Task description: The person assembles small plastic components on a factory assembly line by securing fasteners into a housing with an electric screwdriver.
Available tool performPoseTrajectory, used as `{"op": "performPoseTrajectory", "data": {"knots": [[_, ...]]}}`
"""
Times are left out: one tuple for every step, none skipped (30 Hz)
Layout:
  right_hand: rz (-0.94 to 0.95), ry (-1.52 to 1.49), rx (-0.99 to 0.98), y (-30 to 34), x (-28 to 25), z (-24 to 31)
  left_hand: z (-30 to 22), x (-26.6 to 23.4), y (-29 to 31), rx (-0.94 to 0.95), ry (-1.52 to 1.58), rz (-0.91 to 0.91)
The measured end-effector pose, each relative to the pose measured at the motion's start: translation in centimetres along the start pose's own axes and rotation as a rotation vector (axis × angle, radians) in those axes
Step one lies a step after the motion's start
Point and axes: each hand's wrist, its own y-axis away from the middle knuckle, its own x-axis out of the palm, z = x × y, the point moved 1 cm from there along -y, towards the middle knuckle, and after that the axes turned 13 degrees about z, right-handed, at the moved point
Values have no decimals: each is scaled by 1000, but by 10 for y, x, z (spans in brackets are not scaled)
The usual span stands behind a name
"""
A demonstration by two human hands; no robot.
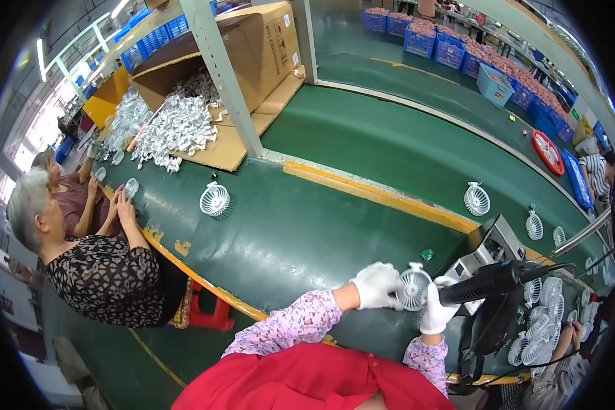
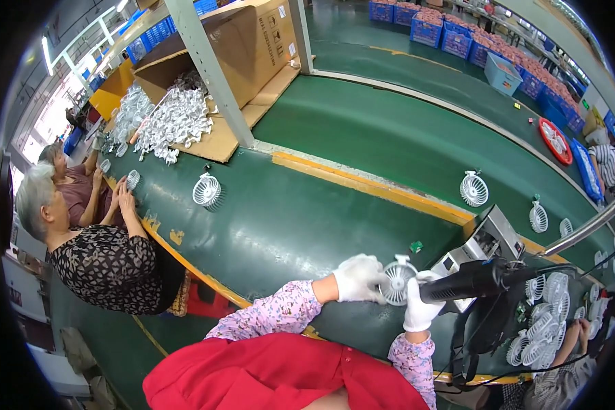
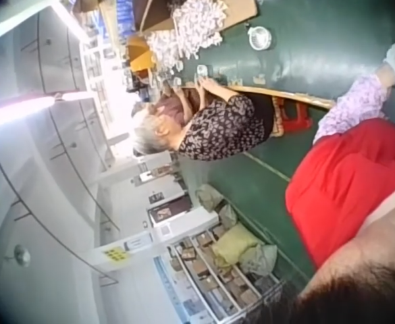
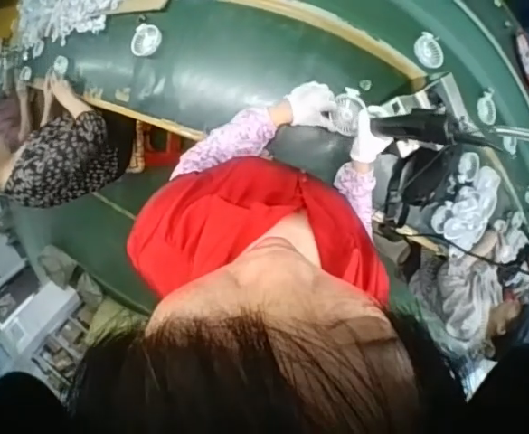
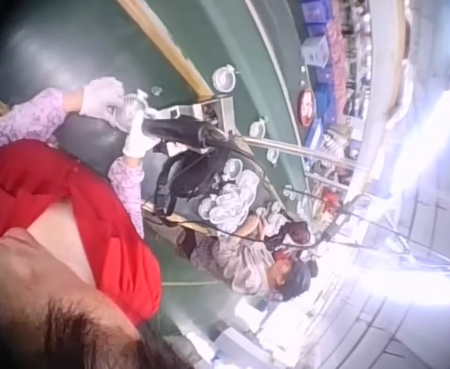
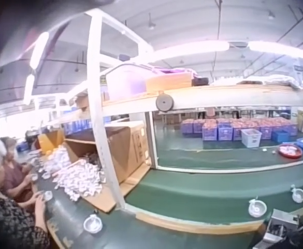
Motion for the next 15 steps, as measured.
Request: {"op": "performPoseTrajectory", "data": {"knots": [[35, -135, 86, -1, 7, 17, 6, -7, 0, -106, 38, 63], [33, -134, 88, -3, 10, 25, 10, -17, 2, -242, 80, 9], [30, -123, 75, -4, 12, 31, 26, -16, 5, -293, 1, -255], [30, -114, 64, -5, 13, 32, 31, -36, 8, -187, 223, -680], [48, -145, 40, -6, 16, 33, 51, -40, 23, -369, -79, -849], [46, -141, 40, -7, 16, 34, 66, -60, 37, -506, -170, -871], [72, -109, 67, -7, 16, 36, 82, -69, 56, -731, -266, -1008], [100, -77, 95, -6, 17, 38, 105, -75, 79, -963, -284, -1059], [97, -64, 95, -6, 17, 37, 123, -81, 105, -1202, -270, -1077], [96, -50, 95, -5, 15, 37, 142, -83, 129, -1425, -253, -1105], [81, -59, 98, -5, 11, 41, 154, -84, 147, -1571, -143, -1156], [70, -50, 68, -5, 8, 41, 165, -84, 167, -1661, -76, -1185], [102, -26, 56, -5, 3, 44, 176, -83, 184, -1750, -5, -1214], [125, -51, -8, -6, 0, 50, 177, -84, 192, -1727, -41, -1270], [182, -47, -64, -10, -8, 48, 179, -87, 197, -1738, -32, -1253]]}}
